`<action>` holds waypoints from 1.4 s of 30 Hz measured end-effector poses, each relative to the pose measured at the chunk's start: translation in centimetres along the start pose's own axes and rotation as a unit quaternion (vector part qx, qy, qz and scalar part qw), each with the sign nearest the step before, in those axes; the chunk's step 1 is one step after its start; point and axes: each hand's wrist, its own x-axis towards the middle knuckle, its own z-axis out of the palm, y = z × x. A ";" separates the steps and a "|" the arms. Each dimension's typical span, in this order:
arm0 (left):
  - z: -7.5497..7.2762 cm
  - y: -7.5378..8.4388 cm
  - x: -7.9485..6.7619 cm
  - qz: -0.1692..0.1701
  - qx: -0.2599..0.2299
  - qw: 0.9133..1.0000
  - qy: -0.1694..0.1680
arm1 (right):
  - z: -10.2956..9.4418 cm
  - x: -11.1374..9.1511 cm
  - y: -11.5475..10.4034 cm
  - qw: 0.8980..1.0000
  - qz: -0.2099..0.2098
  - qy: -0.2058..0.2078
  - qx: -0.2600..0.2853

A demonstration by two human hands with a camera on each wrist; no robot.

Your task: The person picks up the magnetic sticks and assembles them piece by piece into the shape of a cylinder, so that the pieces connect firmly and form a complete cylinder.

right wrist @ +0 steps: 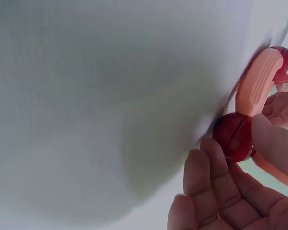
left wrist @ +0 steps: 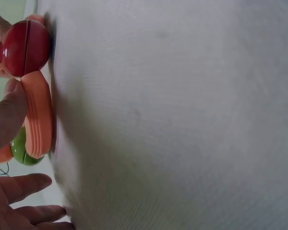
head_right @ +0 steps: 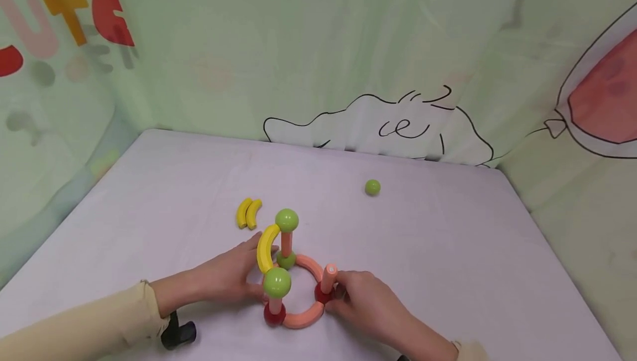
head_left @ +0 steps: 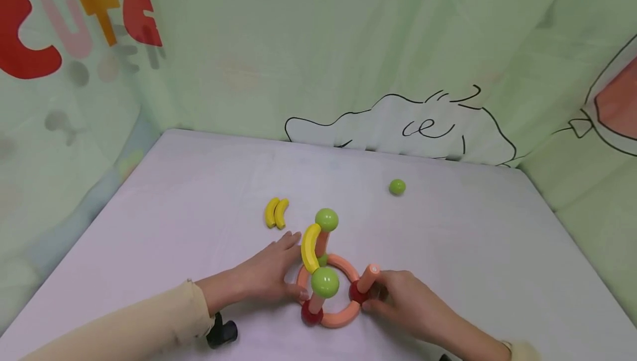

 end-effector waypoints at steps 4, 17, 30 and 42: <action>-0.2 0.0 0.2 -0.011 0.003 1.000 0.001 | -0.2 -0.2 0.0 1.000 0.000 -0.013 -0.016; -0.1 0.1 0.7 -0.021 -0.006 1.000 0.022 | -1.4 1.3 0.0 0.997 0.022 -0.027 -0.070; -0.2 0.0 0.4 -0.027 -0.016 0.999 0.027 | -1.2 1.4 -0.1 0.996 0.017 -0.046 -0.072; -0.2 0.0 0.2 -0.027 -0.019 0.999 0.034 | -2.5 2.2 -0.1 0.996 0.021 -0.045 -0.073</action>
